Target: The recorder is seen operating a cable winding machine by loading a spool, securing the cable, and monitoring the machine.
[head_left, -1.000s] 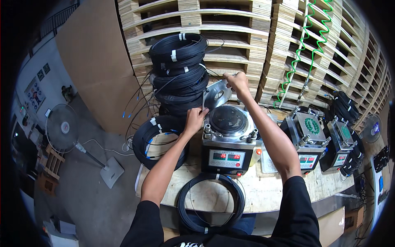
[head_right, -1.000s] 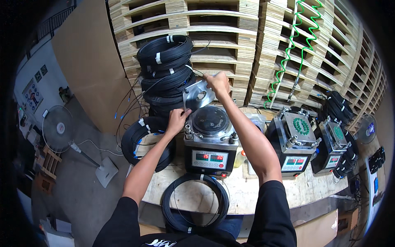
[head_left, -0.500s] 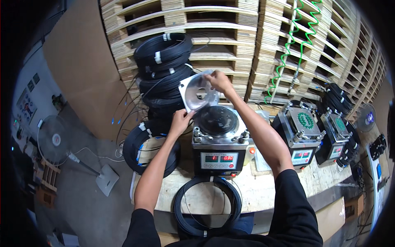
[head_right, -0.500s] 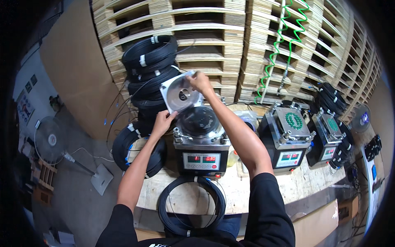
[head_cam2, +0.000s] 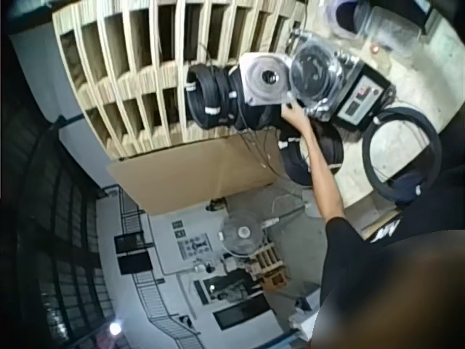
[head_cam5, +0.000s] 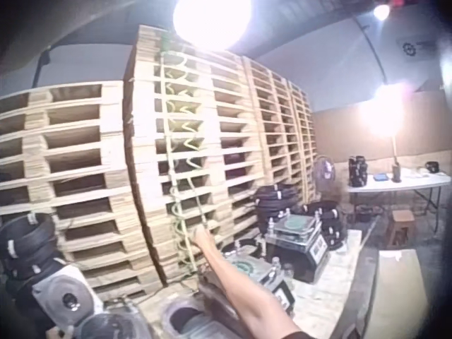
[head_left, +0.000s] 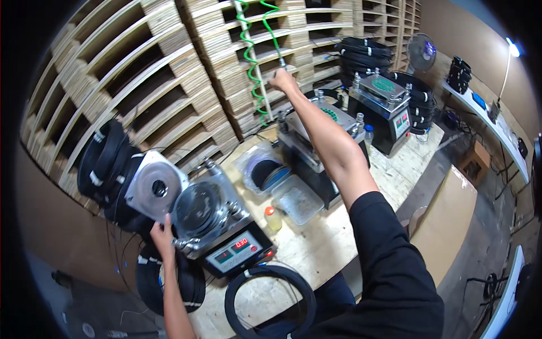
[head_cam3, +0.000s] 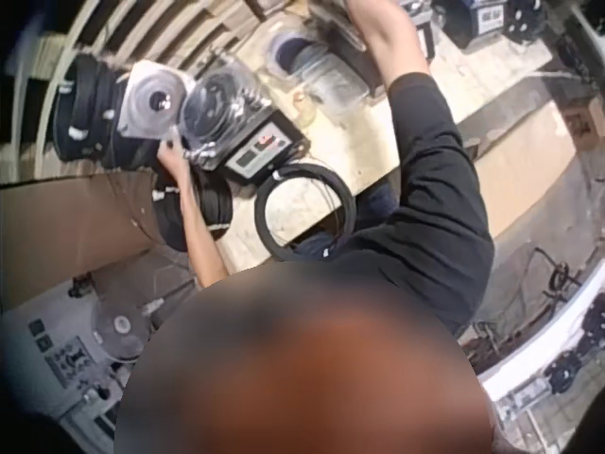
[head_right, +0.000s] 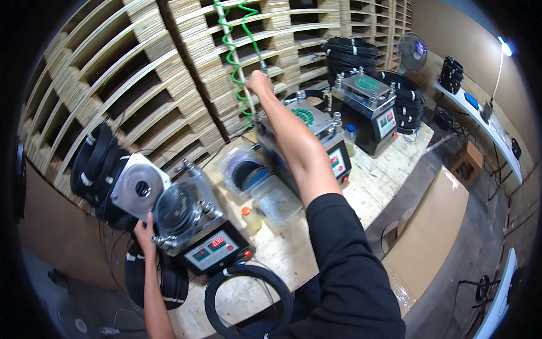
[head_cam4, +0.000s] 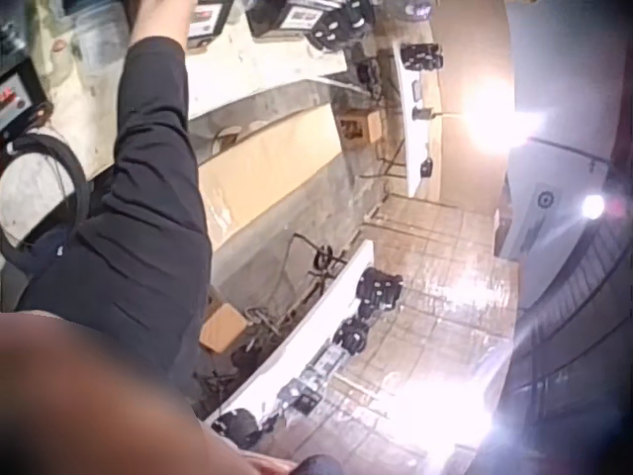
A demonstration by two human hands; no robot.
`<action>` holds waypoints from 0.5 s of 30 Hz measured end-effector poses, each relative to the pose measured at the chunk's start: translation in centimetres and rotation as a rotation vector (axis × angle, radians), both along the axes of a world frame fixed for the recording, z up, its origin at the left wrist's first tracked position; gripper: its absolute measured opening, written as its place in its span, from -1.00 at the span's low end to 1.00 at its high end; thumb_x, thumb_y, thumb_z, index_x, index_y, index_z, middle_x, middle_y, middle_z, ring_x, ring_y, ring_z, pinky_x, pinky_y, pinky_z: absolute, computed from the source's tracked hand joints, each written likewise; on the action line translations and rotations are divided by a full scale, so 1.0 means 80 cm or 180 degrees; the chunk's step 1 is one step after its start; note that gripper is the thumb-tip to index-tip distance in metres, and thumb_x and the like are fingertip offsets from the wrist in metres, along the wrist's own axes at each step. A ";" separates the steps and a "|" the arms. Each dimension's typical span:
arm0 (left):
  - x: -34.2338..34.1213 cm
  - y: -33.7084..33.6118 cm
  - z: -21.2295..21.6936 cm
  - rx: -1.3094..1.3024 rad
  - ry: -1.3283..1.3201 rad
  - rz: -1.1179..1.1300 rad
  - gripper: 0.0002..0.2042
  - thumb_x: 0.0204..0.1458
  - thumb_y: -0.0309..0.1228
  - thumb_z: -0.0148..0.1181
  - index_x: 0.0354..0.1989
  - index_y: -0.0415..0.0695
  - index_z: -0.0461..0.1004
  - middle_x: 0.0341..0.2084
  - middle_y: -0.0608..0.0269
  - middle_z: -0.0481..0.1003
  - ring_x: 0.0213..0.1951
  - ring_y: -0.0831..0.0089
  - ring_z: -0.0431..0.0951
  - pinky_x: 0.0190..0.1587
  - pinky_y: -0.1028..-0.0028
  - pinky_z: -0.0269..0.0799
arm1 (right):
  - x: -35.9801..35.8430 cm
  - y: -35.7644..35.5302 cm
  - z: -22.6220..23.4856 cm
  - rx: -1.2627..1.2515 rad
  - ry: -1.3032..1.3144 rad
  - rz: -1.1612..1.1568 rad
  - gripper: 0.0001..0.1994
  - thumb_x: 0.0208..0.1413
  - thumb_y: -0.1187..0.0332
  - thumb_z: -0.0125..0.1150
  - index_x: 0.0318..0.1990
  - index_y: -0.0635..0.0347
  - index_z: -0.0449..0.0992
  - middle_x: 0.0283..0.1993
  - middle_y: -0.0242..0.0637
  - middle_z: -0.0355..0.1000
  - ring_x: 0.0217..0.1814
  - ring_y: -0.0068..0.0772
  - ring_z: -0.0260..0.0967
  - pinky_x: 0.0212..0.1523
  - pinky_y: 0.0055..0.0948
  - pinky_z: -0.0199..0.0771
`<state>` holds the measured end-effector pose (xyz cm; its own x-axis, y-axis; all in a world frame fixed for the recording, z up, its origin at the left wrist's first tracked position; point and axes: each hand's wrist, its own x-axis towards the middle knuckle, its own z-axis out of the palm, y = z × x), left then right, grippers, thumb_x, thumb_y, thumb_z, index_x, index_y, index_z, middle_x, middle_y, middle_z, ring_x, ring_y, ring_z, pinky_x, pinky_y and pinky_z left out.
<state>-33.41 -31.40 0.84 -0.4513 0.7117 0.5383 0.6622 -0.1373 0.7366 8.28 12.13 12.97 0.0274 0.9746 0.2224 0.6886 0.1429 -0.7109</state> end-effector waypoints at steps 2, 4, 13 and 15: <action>-0.003 -0.008 0.007 -0.0148 0.0092 0.0127 -0.59 0.25 -0.23 0.24 -0.48 -0.36 0.41 -0.62 0.45 0.32 -0.48 0.68 0.20 -0.46 0.49 0.14 | 0.034 0.047 -0.024 -0.0184 0.0302 -0.0207 -0.57 0.03 0.21 0.31 0.07 0.13 0.56 0.19 0.03 0.46 0.27 0.08 0.40 0.22 -0.06 0.44; -0.004 -0.003 0.002 -0.0053 0.0007 0.0101 -0.55 0.26 -0.18 0.23 -0.54 -0.30 0.34 -0.65 0.49 0.22 -0.51 0.69 0.12 -0.49 0.50 0.03 | 0.066 0.100 -0.046 -0.0263 0.0238 -0.0346 -0.55 0.03 0.22 0.31 0.11 0.11 0.53 0.24 0.01 0.42 0.32 0.09 0.34 0.24 -0.04 0.42; 0.008 -0.014 0.011 -0.0607 -0.0282 0.0273 -0.66 0.27 -0.26 0.21 -0.21 -0.41 0.55 -0.36 0.28 0.57 -0.33 0.62 0.42 -0.20 0.53 0.35 | 0.072 0.202 -0.089 -0.1067 -0.0208 -0.0384 -0.50 0.01 0.36 0.27 0.19 -0.09 0.48 0.44 -0.12 0.17 0.54 -0.05 -0.02 0.35 0.06 0.23; 0.013 -0.005 0.009 -0.0595 -0.0358 0.0234 -0.64 0.26 -0.24 0.22 -0.23 -0.42 0.56 -0.37 0.28 0.57 -0.34 0.63 0.41 -0.22 0.52 0.34 | 0.082 0.192 -0.091 -0.0840 -0.0522 -0.0433 -0.52 -0.03 0.29 0.37 0.13 -0.04 0.54 0.37 -0.13 0.30 0.47 -0.03 0.14 0.32 -0.01 0.31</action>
